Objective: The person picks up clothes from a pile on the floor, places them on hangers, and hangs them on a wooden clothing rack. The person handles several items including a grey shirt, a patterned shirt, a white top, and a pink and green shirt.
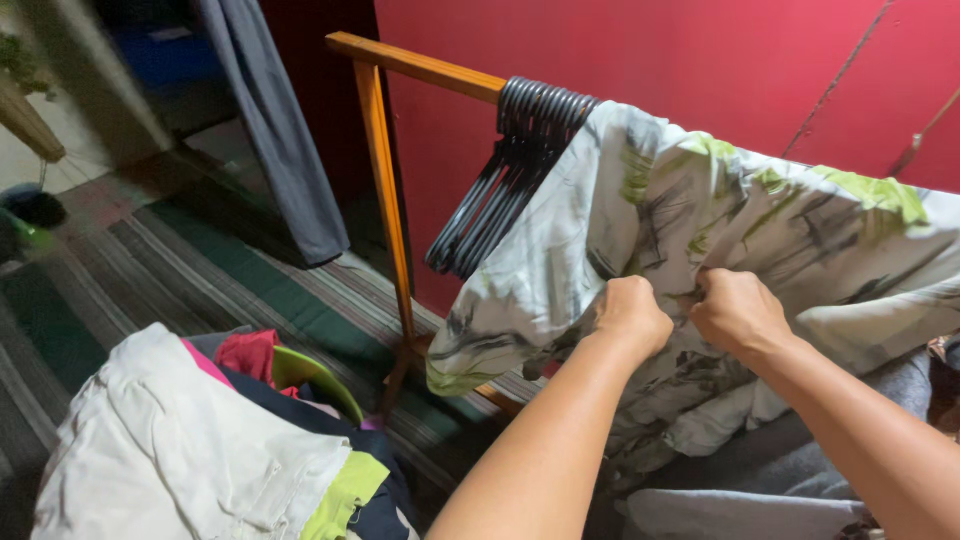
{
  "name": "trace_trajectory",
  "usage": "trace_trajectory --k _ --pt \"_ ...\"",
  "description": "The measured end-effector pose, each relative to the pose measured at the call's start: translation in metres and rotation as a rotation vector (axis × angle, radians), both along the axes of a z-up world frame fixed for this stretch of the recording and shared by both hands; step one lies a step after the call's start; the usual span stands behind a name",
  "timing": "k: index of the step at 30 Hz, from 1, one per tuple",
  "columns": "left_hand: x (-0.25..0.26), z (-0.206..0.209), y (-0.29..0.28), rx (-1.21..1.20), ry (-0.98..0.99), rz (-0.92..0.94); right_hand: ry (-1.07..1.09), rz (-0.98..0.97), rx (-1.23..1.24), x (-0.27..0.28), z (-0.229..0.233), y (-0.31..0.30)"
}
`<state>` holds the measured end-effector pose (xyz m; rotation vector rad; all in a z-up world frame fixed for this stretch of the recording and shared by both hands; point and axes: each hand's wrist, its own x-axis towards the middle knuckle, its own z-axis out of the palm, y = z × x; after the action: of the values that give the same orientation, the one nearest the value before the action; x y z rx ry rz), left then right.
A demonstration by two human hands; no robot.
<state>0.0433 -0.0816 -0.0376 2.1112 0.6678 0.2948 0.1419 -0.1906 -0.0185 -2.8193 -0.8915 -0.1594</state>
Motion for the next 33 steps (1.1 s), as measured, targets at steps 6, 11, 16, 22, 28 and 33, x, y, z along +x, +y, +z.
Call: trace_trajectory --k 6,11,16,22,28,33 --pt "-0.013 -0.001 0.002 0.05 -0.039 -0.013 0.345 -0.086 0.201 -0.028 0.016 0.002" --pt "-0.024 0.001 -0.003 -0.007 -0.158 -0.008 0.489 -0.024 0.44 -0.039 0.029 -0.003" --pt "-0.024 0.005 -0.004 -0.087 -0.152 -0.043 0.383 -0.024 0.536 -0.064 0.049 -0.006" --pt "-0.006 -0.012 -0.008 -0.033 -0.408 -0.092 0.143 0.04 0.4 -0.076 0.059 -0.006" --pt "-0.002 -0.011 -0.004 -0.092 -0.455 -0.072 -0.035 0.139 0.562 -0.086 0.048 -0.012" --pt "-0.01 -0.001 -0.003 -0.043 -0.424 -0.067 -0.131 0.14 0.544 -0.086 0.043 -0.012"
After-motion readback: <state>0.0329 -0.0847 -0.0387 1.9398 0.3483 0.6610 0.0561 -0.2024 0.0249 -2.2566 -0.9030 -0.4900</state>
